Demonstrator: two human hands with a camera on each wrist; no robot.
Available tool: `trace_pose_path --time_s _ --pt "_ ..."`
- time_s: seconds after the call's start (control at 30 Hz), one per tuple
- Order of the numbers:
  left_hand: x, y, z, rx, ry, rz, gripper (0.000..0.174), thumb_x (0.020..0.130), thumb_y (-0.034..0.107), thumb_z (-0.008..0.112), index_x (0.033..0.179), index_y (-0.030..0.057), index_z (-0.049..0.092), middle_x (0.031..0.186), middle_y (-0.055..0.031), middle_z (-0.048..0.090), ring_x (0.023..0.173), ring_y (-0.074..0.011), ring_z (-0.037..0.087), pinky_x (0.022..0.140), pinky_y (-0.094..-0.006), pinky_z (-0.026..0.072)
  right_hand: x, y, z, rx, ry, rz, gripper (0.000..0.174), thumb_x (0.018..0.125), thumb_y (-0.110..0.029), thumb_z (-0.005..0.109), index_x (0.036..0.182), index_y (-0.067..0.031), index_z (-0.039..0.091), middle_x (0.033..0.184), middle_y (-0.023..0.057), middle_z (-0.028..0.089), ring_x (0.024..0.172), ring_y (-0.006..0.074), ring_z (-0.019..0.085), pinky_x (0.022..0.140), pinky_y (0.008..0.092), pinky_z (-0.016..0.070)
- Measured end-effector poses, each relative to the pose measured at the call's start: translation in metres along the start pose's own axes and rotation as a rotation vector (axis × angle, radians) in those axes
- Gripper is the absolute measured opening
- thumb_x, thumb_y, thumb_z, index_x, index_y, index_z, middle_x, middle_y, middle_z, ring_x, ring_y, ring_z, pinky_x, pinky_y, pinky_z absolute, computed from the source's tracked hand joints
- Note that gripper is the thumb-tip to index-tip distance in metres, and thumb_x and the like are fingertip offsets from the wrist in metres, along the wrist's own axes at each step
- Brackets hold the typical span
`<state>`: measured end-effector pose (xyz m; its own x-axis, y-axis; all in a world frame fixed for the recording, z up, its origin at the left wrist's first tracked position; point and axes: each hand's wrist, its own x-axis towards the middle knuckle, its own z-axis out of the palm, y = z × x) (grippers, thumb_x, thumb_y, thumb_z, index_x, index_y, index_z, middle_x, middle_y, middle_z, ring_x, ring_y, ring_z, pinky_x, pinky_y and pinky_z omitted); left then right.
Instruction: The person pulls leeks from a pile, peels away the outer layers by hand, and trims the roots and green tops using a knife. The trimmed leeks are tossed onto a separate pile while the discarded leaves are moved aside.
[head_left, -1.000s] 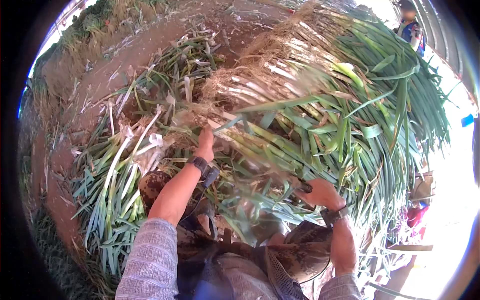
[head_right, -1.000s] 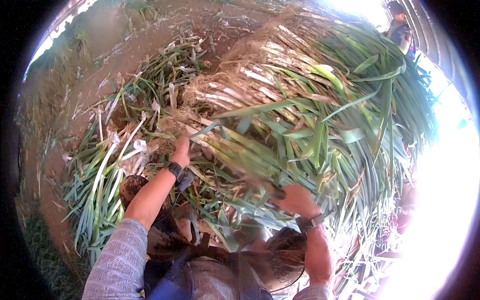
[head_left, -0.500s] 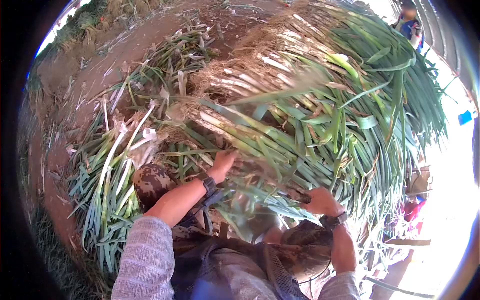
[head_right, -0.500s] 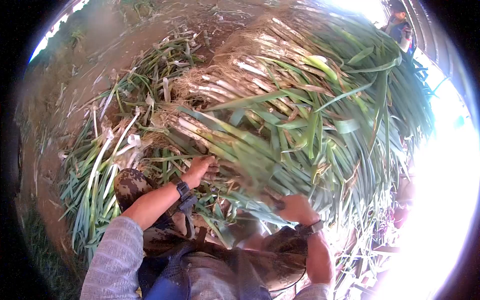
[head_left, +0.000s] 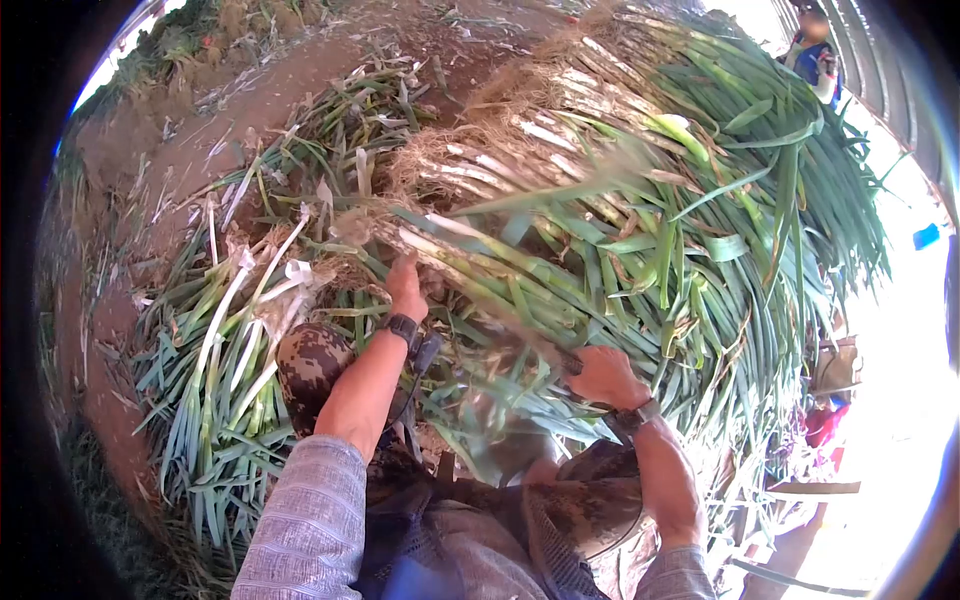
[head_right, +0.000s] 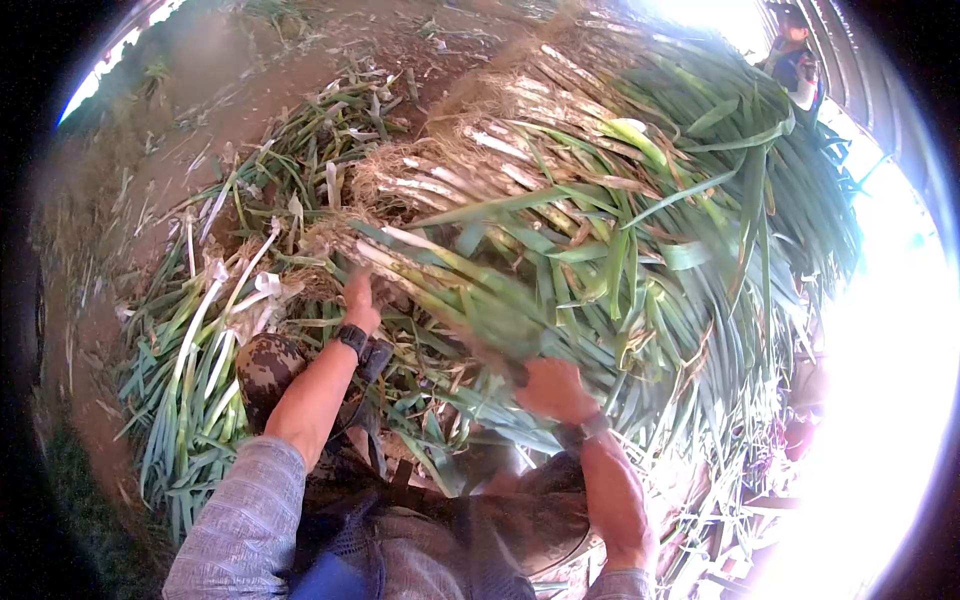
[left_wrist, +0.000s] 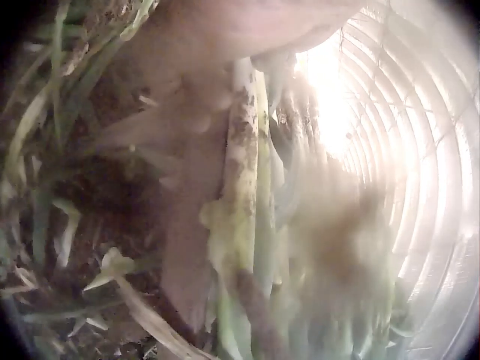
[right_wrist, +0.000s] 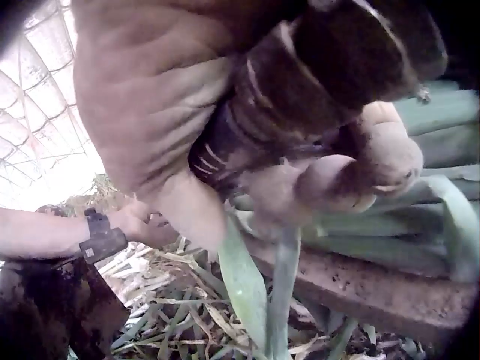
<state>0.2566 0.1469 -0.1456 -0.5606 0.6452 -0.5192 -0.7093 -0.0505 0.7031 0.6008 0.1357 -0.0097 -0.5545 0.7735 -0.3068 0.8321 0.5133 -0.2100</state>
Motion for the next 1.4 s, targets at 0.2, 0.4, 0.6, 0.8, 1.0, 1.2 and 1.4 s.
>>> trace_pose_path --time_s 0.2,0.4,0.6,0.8,1.0,1.2,1.4 --pt "0.003 0.006 -0.010 -0.053 -0.095 -0.079 0.021 0.089 0.023 0.062 0.103 0.0066 0.061 0.085 -0.0076 0.066 0.066 -0.0223 0.066 0.050 -0.0344 0.0560 0.036 -0.035 -0.014 0.058 -0.077 0.068 0.044 0.080 -0.042 0.063 0.096 -0.0008 0.068 0.089 0.0238 0.067 0.089 0.0425 0.063 0.081 0.0494 0.0486" --pt "-0.036 0.019 -0.012 -0.165 -0.390 -0.069 0.030 0.096 0.025 0.056 0.118 0.0035 0.056 0.115 -0.0129 0.061 0.105 -0.0284 0.060 0.097 -0.0470 0.0498 0.070 -0.057 -0.015 0.043 -0.128 -0.018 0.043 0.080 -0.041 0.062 0.100 -0.0031 0.068 0.094 0.0234 0.068 0.092 0.0403 0.064 0.084 0.0484 0.0490" --pt "-0.061 -0.012 -0.015 -0.091 -0.523 -0.180 0.035 0.099 0.022 0.049 0.127 0.0007 0.049 0.119 -0.0153 0.059 0.107 -0.0308 0.062 0.093 -0.0456 0.0524 0.085 -0.085 -0.023 0.027 -0.187 -0.026 0.041 0.079 -0.039 0.063 0.104 -0.0055 0.069 0.097 0.0231 0.068 0.094 0.0393 0.065 0.086 0.0472 0.0495" --pt "-0.053 -0.023 -0.017 -0.087 -0.589 -0.186 0.038 0.100 0.021 0.045 0.133 0.0022 0.045 0.122 -0.0135 0.058 0.109 -0.0306 0.060 0.092 -0.0464 0.0521 0.079 -0.083 -0.017 0.044 -0.088 0.002 0.042 0.079 -0.040 0.063 0.101 -0.0042 0.069 0.095 0.0241 0.068 0.094 0.0414 0.064 0.085 0.0480 0.0496" --pt "-0.060 0.000 -0.008 -0.065 -0.573 -0.225 0.031 0.098 0.023 0.051 0.124 0.0053 0.051 0.118 -0.0132 0.061 0.105 -0.0273 0.063 0.093 -0.0470 0.0533 0.074 -0.065 -0.005 0.076 -0.028 -0.014 0.039 0.077 -0.043 0.066 0.090 -0.0057 0.069 0.086 0.0204 0.067 0.085 0.0407 0.064 0.077 0.0472 0.0500" --pt "-0.003 0.040 -0.009 -0.144 -0.397 0.024 0.024 0.095 0.022 0.056 0.115 0.0085 0.054 0.112 -0.0087 0.060 0.097 -0.0236 0.062 0.080 -0.0440 0.0553 0.039 -0.050 -0.025 0.074 -0.042 0.003 0.039 0.078 -0.041 0.065 0.092 -0.0049 0.069 0.090 0.0218 0.067 0.088 0.0416 0.063 0.079 0.0485 0.0491" --pt "0.003 0.019 -0.011 -0.121 -0.242 -0.042 0.021 0.091 0.019 0.064 0.105 0.0054 0.056 0.094 -0.0089 0.060 0.081 -0.0249 0.063 0.071 -0.0413 0.0563 0.007 -0.016 -0.024 0.003 -0.069 0.056 0.040 0.079 -0.043 0.063 0.093 -0.0058 0.069 0.085 0.0226 0.067 0.084 0.0439 0.063 0.078 0.0510 0.0487"
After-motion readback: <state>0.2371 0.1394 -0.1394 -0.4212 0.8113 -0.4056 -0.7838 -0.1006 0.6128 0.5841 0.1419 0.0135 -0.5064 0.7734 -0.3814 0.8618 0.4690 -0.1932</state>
